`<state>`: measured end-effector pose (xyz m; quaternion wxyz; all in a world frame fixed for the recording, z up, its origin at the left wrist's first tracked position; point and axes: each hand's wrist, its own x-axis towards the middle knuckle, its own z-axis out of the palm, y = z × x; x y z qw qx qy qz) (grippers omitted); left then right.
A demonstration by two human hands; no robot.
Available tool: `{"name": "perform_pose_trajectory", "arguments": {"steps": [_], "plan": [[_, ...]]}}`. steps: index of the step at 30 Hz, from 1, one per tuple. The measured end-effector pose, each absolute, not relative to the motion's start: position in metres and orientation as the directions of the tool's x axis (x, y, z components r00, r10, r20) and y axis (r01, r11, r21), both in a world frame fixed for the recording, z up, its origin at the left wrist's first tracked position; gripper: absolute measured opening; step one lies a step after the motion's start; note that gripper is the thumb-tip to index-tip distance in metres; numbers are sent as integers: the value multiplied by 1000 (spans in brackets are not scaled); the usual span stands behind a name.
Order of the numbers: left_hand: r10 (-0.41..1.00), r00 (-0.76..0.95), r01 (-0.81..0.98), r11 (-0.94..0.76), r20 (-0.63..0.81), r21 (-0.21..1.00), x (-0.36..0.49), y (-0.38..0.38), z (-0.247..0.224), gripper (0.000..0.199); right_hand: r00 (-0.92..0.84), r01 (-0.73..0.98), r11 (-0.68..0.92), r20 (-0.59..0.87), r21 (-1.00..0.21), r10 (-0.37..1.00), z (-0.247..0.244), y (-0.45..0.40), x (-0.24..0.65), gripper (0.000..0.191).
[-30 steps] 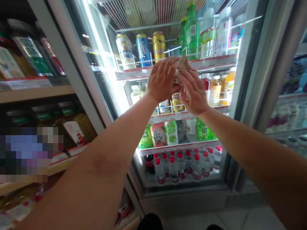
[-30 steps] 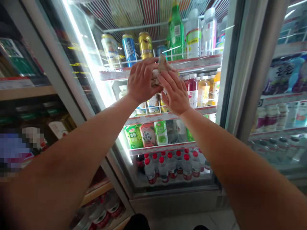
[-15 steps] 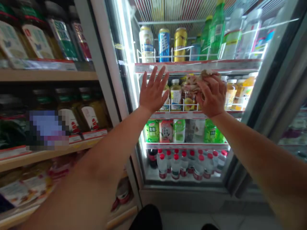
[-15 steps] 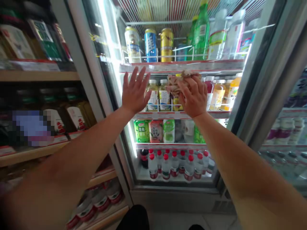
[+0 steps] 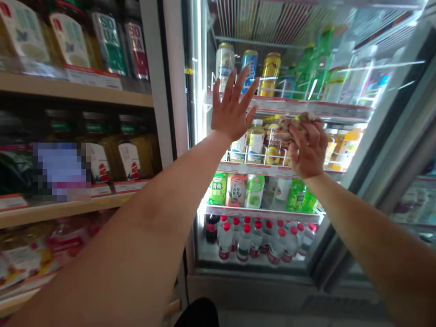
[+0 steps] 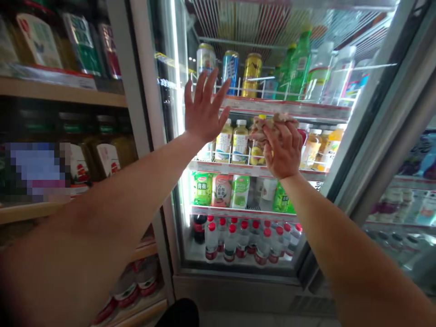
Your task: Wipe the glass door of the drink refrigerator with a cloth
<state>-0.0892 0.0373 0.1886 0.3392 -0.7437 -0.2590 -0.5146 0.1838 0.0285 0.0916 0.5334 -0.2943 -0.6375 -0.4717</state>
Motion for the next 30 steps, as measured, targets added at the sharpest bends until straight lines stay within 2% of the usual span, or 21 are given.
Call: {"name": "perform_pose_trajectory", "arguments": {"steps": [2, 5, 8, 11, 15, 17, 19, 22, 24, 26, 28, 30], "plan": [[65, 322, 778, -587, 945, -224, -87, 36, 190, 67, -258, 866, 405, 956, 293, -139, 89, 30, 185, 52], [73, 344, 797, -550, 936, -250, -87, 34, 188, 72, -239, 869, 427, 968, 249, -78, 87, 28, 186, 52], [20, 386, 729, -619, 922, -292, -89, 35, 187, 83, -294, 876, 400, 956, 269, 2, 97, 23, 185, 50], [0, 393, 671, -683, 920, -287, -90, 38, 187, 85, -326, 887, 360, 944, 288, 49, 123, 20, 178, 46], [63, 340, 766, -598, 938, -237, -88, 35, 188, 73, -133, 931, 347, 991, 113, 35, 146, 26, 162, 48], [115, 322, 818, -534, 940, -215, -87, 30, 189, 71, -102, 926, 366, 995, 93, 5, 143, 28, 155, 49], [148, 323, 837, -506, 935, -209, -85, 24, 188, 74, -209, 899, 395, 978, 187, 13, 135, 26, 152, 49], [175, 312, 845, -500, 934, -189, -84, 16, 187, 71, -504, 790, 455, 858, 410, 102, 134, 18, 154, 47], [192, 297, 854, -492, 936, -170, -83, 13, 187, 66, -583, 748, 475, 801, 464, 136, 141, 16, 156, 47], [202, 290, 862, -479, 935, -164, -82, 12, 187, 65, -493, 799, 451, 862, 398, 114, 150, 19, 156, 49], [204, 287, 869, -467, 936, -165, -81, 12, 187, 65, -270, 881, 410, 962, 236, 27, 156, 28, 154, 51], [209, 280, 879, -447, 937, -163, -80, 14, 188, 65, -75, 918, 384, 995, 95, -69, 156, 36, 152, 52]]}}
